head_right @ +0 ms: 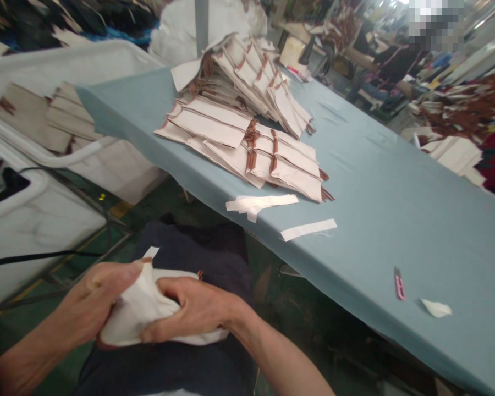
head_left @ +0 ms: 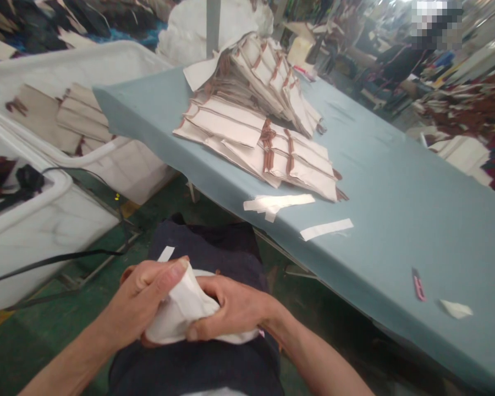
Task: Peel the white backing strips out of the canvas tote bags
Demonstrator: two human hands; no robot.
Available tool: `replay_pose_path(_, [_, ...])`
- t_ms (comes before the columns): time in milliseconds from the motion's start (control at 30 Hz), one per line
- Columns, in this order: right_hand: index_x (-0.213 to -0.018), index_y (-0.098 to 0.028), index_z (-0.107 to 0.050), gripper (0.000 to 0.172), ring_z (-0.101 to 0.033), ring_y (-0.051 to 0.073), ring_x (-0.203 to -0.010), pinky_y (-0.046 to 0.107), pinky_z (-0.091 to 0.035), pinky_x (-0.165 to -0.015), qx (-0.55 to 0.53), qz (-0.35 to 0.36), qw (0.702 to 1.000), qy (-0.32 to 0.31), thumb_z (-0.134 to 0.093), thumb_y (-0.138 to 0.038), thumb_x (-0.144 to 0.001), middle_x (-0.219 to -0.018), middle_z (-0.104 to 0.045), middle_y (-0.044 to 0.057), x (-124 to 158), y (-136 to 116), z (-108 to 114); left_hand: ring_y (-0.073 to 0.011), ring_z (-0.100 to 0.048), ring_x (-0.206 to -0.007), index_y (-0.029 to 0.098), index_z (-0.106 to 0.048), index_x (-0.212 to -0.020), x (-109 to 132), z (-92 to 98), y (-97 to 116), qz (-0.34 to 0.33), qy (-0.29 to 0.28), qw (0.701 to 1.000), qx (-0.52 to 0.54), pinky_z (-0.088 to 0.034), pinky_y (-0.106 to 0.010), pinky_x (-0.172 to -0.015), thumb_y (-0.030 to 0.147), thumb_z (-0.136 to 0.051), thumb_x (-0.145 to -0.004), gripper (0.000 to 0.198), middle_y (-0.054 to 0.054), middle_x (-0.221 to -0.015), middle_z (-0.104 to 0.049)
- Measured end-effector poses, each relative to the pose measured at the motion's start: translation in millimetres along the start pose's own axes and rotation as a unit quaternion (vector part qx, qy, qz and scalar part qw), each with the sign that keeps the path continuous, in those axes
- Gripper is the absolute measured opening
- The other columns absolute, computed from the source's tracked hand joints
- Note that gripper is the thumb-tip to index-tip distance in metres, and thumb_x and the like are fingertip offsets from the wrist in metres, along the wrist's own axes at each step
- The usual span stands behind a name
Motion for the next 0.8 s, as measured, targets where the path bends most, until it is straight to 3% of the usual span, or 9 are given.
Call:
replay_pose_path(100, [-0.103, -0.020, -0.069, 0.063, -0.059, 0.016, -0.084, 0.026, -0.054, -0.079, -0.140, -0.015, 0.989, -0.044, -0.100, -0.063, -0.068, -0.094, -0.068, -0.002, 3.2, 10.2, -6.6, -0.0154, -0.053, -0.049, 0.021, -0.061, -0.059, -2.4, 1.0, -0.5, 0.044, 0.037, 0.998, 0.014, -0.046, -0.023, -0.045, 0.064, -0.051, -0.107, 0.065, 0.001, -0.053, -0.058])
replay_pose_path(133, [-0.102, -0.020, -0.068, 0.066, -0.059, 0.016, -0.085, 0.026, -0.053, -0.079, -0.141, -0.012, 0.989, -0.043, -0.100, -0.067, -0.067, -0.094, -0.068, -0.002, 4.2, 9.7, -5.2, -0.0154, -0.054, -0.050, 0.021, -0.062, -0.060, -3.5, 1.5, 1.7, 0.046, 0.034, 0.998, 0.017, -0.046, -0.023, -0.046, 0.064, -0.052, -0.106, 0.063, 0.001, -0.054, -0.059])
replay_pose_path(267, [-0.099, -0.022, -0.066, 0.059, -0.058, 0.014, -0.080, 0.024, -0.047, -0.072, 0.018, -0.018, 1.000, 0.001, -0.100, -0.061, -0.070, -0.088, -0.066, -0.006, 12.6, -8.5, 12.5, -0.0125, -0.045, -0.043, 0.023, -0.056, -0.058, -9.3, 6.5, 20.5, 0.026, -0.013, 1.000, 0.001, -0.036, -0.022, -0.040, 0.057, -0.050, -0.105, 0.059, 0.004, -0.050, -0.052])
replay_pose_path(367, [-0.105, -0.024, -0.067, 0.057, -0.059, 0.014, -0.075, 0.024, -0.043, -0.066, 0.120, -0.011, 0.989, 0.079, -0.102, -0.056, -0.072, -0.087, -0.067, -0.007, 22.2, -29.9, 25.1, -0.0129, -0.047, -0.043, 0.023, -0.058, -0.057, -13.1, 10.3, 34.4, 0.002, -0.017, 0.999, -0.044, -0.037, -0.023, -0.040, 0.051, -0.049, -0.104, 0.055, 0.003, -0.051, -0.054])
replay_pose_path(533, [-0.109, -0.024, -0.071, 0.041, -0.068, 0.017, -0.092, 0.028, -0.049, -0.083, 0.208, 0.075, 0.938, 0.266, -0.096, -0.044, -0.083, -0.106, -0.076, -0.002, 32.5, -48.0, 25.2, -0.0128, -0.044, -0.042, 0.025, -0.050, -0.052, -13.9, 12.1, 33.9, -0.018, 0.108, 0.984, -0.143, -0.031, -0.025, -0.039, 0.047, -0.048, -0.099, 0.053, 0.003, -0.048, -0.048])
replay_pose_path(633, [-0.101, -0.022, -0.073, 0.022, -0.068, 0.017, -0.088, 0.029, -0.049, -0.083, 0.229, 0.089, 0.890, 0.384, -0.087, -0.036, -0.090, -0.097, -0.077, 0.000, 43.9, -45.3, 16.4, -0.0126, -0.044, -0.042, 0.025, -0.050, -0.053, -11.7, 13.5, 28.4, -0.015, 0.165, 0.974, -0.156, -0.032, -0.025, -0.040, 0.048, -0.050, -0.098, 0.050, 0.003, -0.050, -0.048])
replay_pose_path(700, [-0.092, -0.022, -0.074, 0.012, -0.065, 0.016, -0.076, 0.028, -0.046, -0.075, 0.213, 0.052, 0.890, 0.401, -0.080, -0.032, -0.094, -0.083, -0.074, -0.001, 55.1, -41.1, 5.5, -0.0126, -0.043, -0.043, 0.025, -0.051, -0.054, -10.7, 14.7, 27.3, -0.026, 0.184, 0.971, -0.151, -0.033, -0.025, -0.041, 0.047, -0.052, -0.098, 0.049, 0.004, -0.051, -0.047])
replay_pose_path(800, [-0.080, -0.022, -0.073, 0.020, -0.059, 0.014, -0.066, 0.027, -0.039, -0.065, 0.137, -0.027, 0.927, 0.349, -0.075, -0.032, -0.098, -0.070, -0.068, -0.003, 66.5, -29.3, -17.6, -0.0126, -0.040, -0.044, 0.026, -0.048, -0.054, -11.8, 14.8, 27.4, -0.032, 0.221, 0.963, -0.150, -0.031, -0.027, -0.041, 0.043, -0.054, -0.097, 0.047, 0.005, -0.050, -0.043])
Point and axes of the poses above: each hand's wrist, its own x-axis away from the middle knuckle, its own z-axis out of the back of the hand, y = z × x, the point moved 2 cm from there along -x, towards the middle knuckle
